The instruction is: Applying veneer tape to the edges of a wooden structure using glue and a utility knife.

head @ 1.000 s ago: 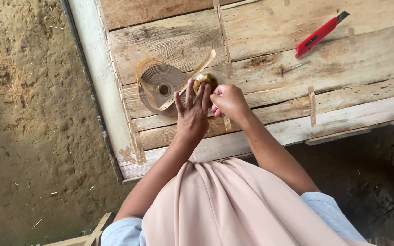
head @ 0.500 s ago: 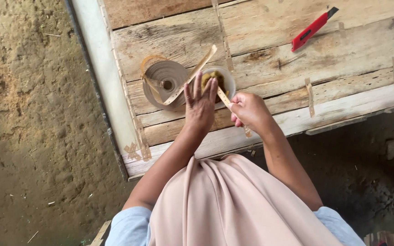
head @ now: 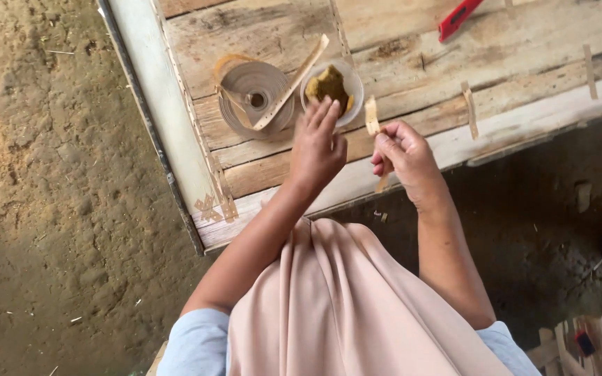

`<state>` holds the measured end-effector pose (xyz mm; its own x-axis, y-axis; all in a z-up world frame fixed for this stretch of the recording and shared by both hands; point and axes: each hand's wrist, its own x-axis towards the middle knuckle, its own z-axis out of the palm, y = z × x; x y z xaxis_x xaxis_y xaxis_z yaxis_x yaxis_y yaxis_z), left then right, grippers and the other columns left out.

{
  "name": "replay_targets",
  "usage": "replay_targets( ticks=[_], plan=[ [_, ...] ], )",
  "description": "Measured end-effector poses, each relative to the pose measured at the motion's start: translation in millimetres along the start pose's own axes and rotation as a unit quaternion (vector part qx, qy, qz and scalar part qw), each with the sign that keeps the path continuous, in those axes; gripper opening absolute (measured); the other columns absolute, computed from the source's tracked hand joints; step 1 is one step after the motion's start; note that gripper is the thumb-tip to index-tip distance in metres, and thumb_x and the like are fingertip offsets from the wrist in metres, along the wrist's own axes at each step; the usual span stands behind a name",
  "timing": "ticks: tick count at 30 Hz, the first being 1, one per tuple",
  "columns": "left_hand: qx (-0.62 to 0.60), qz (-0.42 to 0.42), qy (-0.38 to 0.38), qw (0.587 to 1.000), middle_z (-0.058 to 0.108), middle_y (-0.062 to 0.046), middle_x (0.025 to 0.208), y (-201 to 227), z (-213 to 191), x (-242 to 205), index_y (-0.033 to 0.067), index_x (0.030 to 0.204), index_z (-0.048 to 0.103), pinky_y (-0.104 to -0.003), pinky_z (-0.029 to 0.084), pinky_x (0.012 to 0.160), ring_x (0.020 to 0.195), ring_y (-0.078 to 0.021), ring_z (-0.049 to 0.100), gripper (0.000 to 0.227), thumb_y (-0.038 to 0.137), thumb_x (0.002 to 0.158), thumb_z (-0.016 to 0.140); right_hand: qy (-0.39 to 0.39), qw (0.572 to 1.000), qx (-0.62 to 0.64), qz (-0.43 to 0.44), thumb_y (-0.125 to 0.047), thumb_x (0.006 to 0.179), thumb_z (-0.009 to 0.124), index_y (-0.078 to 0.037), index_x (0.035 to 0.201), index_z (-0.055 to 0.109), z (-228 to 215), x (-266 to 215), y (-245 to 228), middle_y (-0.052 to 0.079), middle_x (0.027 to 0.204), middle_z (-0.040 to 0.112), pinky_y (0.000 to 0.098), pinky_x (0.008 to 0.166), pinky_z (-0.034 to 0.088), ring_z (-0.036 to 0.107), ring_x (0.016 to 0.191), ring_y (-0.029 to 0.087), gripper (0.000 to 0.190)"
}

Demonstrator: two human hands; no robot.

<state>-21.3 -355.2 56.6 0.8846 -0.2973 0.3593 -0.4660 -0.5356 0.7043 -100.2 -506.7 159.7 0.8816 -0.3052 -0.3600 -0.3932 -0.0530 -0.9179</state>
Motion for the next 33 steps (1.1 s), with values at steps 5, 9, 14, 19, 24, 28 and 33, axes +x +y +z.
replay_targets(
  ticks=[5, 9, 14, 19, 24, 28, 33],
  plan=[
    [-0.279, -0.238, -0.085, 0.926, 0.062, -0.015, 0.12, 37.8, -60.8, -32.3, 0.0128, 0.143, 0.051, -0.038, 0.05, 0.085, 0.107, -0.0305, 0.063, 0.063, 0.034, 0.086, 0.07, -0.069, 0.997, -0.033, 0.033, -0.005, 0.101, 0.061, -0.002, 0.114, 0.063, 21.1, -39.5, 26.6, 0.012, 0.073, 0.066, 0.0295, 0.056, 0.059, 0.066, 0.06, 0.018, 0.014],
    [-0.175, 0.041, -0.177, 0.968, 0.059, -0.002, 0.134, 27.8, -64.7, -65.2, 0.0216, 0.138, 0.055, -0.046, 0.021, 0.12, 0.125, -0.0256, 0.054, 0.06, 0.012, 0.079, 0.06, -0.18, 0.941, -0.279, 0.06, -0.015, 0.097, 0.063, -0.017, 0.104, 0.072, 16.2, -52.8, 49.8, 0.005, 0.077, 0.074, 0.0387, 0.073, 0.054, 0.069, 0.075, 0.021, 0.012],
    [-0.232, -0.057, -0.362, 0.901, 0.067, -0.007, 0.122, 11.7, -50.5, -91.7, 0.0224, 0.151, 0.047, -0.057, 0.036, 0.098, 0.095, -0.0258, 0.073, 0.076, 0.017, 0.078, 0.07, -0.196, 0.897, -0.396, 0.022, -0.027, 0.091, 0.07, -0.017, 0.102, 0.07, 18.2, -63.6, 26.1, 0.008, 0.086, 0.077, 0.047, 0.082, 0.054, 0.072, 0.088, 0.031, 0.015],
    [-0.208, -0.143, -0.364, 0.896, 0.079, 0.004, 0.094, 21.1, -32.5, -95.8, 0.0205, 0.14, 0.06, -0.034, 0.058, 0.077, 0.087, -0.02, 0.076, 0.059, 0.022, 0.083, 0.074, -0.191, 0.853, -0.483, -0.061, -0.041, 0.085, 0.076, -0.022, 0.106, 0.059, 2.3, -49.7, 39.4, 0.002, 0.091, 0.075, 0.0437, 0.089, 0.052, 0.071, 0.1, 0.025, 0.033],
    [-0.307, -0.311, -0.288, 0.852, 0.079, 0.0, 0.1, 23.6, -7.2, -97.3, 0.0253, 0.139, 0.063, -0.032, 0.06, 0.083, 0.09, -0.0161, 0.076, 0.057, 0.017, 0.083, 0.068, 0.132, 0.835, -0.449, -0.29, -0.028, 0.088, 0.081, -0.019, 0.107, 0.065, -35.8, -25.4, 74.5, -0.001, 0.11, 0.058, 0.0414, 0.104, 0.046, 0.057, 0.115, 0.022, 0.026],
    [-0.436, -0.371, -0.178, 0.8, 0.074, -0.005, 0.106, 55.4, 0.7, -95.4, 0.0138, 0.146, 0.057, -0.025, 0.058, 0.079, 0.087, -0.0113, 0.067, 0.06, 0.002, 0.088, 0.065, 0.079, 0.943, -0.322, 0.029, -0.06, 0.101, 0.061, -0.026, 0.099, 0.074, -42.1, -45.6, 80.2, 0.004, 0.092, 0.072, 0.045, 0.087, 0.053, 0.069, 0.095, 0.028, 0.037],
    [-0.495, -0.35, -0.133, 0.784, 0.074, -0.006, 0.114, 86.7, 24.5, -112.9, 0.014, 0.145, 0.056, -0.024, 0.061, 0.075, 0.089, -0.0106, 0.071, 0.057, 0.0, 0.091, 0.066, 0.003, 0.98, 0.165, 0.107, -0.029, 0.099, 0.07, -0.014, 0.101, 0.071, -18.6, -48.7, 74.7, -0.004, 0.089, 0.069, 0.0232, 0.085, 0.057, 0.068, 0.084, 0.006, 0.015]
  ],
)
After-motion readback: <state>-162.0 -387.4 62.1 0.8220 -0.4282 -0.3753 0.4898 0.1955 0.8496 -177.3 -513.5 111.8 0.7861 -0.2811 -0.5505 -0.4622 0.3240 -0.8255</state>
